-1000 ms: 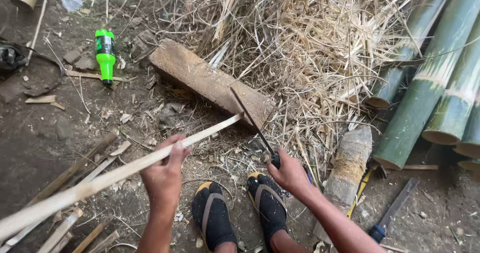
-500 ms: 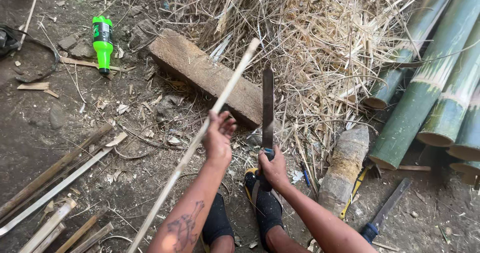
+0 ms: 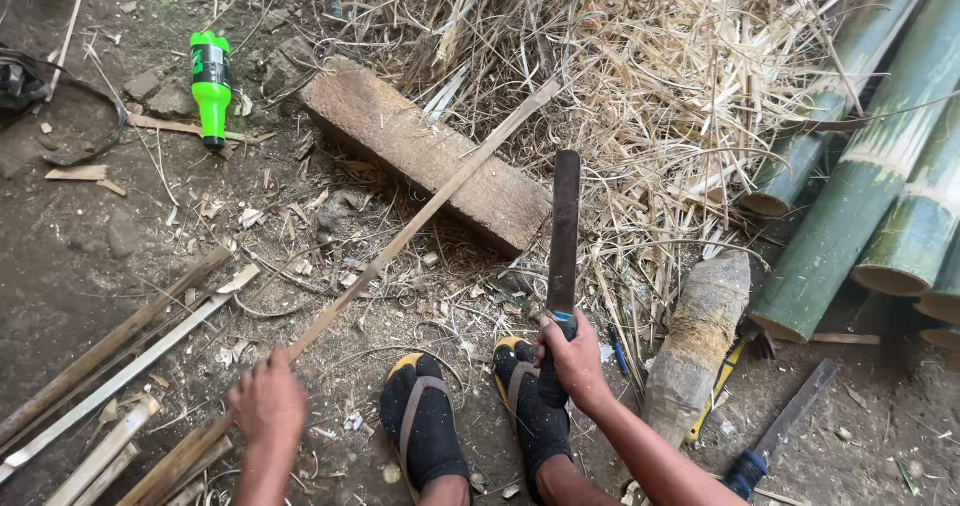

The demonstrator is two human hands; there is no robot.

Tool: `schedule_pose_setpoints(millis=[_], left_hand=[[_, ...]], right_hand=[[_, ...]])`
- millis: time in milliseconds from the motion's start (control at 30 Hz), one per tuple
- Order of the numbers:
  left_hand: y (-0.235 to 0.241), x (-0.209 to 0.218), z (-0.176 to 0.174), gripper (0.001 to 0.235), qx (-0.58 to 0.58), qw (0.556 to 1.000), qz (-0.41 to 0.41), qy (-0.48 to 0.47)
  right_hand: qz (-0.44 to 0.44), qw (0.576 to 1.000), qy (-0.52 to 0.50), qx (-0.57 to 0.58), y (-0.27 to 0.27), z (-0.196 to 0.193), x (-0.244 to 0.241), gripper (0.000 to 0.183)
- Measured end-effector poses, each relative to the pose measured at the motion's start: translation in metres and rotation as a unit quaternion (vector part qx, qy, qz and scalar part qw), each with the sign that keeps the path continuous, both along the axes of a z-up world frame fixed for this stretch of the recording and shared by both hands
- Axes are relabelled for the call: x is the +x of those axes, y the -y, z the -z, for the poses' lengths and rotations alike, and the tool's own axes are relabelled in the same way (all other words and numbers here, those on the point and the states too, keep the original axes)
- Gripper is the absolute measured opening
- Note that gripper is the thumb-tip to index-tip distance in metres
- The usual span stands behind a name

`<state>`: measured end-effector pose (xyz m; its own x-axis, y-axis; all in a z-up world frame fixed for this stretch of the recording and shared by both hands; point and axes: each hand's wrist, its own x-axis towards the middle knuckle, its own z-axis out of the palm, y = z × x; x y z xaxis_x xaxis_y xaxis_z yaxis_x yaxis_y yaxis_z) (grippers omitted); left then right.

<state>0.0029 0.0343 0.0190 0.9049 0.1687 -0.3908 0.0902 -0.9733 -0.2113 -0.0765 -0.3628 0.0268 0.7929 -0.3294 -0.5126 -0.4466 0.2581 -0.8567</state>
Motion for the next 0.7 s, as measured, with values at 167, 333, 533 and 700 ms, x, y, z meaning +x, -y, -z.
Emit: schedule_pose_setpoints(millis=[167, 333, 533, 700], left_hand=[[0.057, 0.038, -0.044, 0.031, -0.201, 0.967, -0.132, -0.082], [0.195, 0.065, -0.090, 0.066, -0.341, 0.856, 0.236, 0.308], [0.151, 0.057, -0.067, 0.098, -0.218, 0.973, 0.067, 0.034], [0.090, 0.055, 0.001, 0.049, -0.193, 0.974, 0.061, 0.104]], right_hand=[[0.010, 0.998, 0.031, -0.045, 0.003, -0.002, -0.006, 0.020], [0.031, 0.997, 0.036, -0.058, -0.019, -0.005, -0.001, 0.020], [0.036, 0.997, 0.013, -0.062, -0.009, -0.001, -0.005, 0.023], [-0.058, 0.965, -0.017, -0.256, 0.000, -0.004, -0.011, 0.035]])
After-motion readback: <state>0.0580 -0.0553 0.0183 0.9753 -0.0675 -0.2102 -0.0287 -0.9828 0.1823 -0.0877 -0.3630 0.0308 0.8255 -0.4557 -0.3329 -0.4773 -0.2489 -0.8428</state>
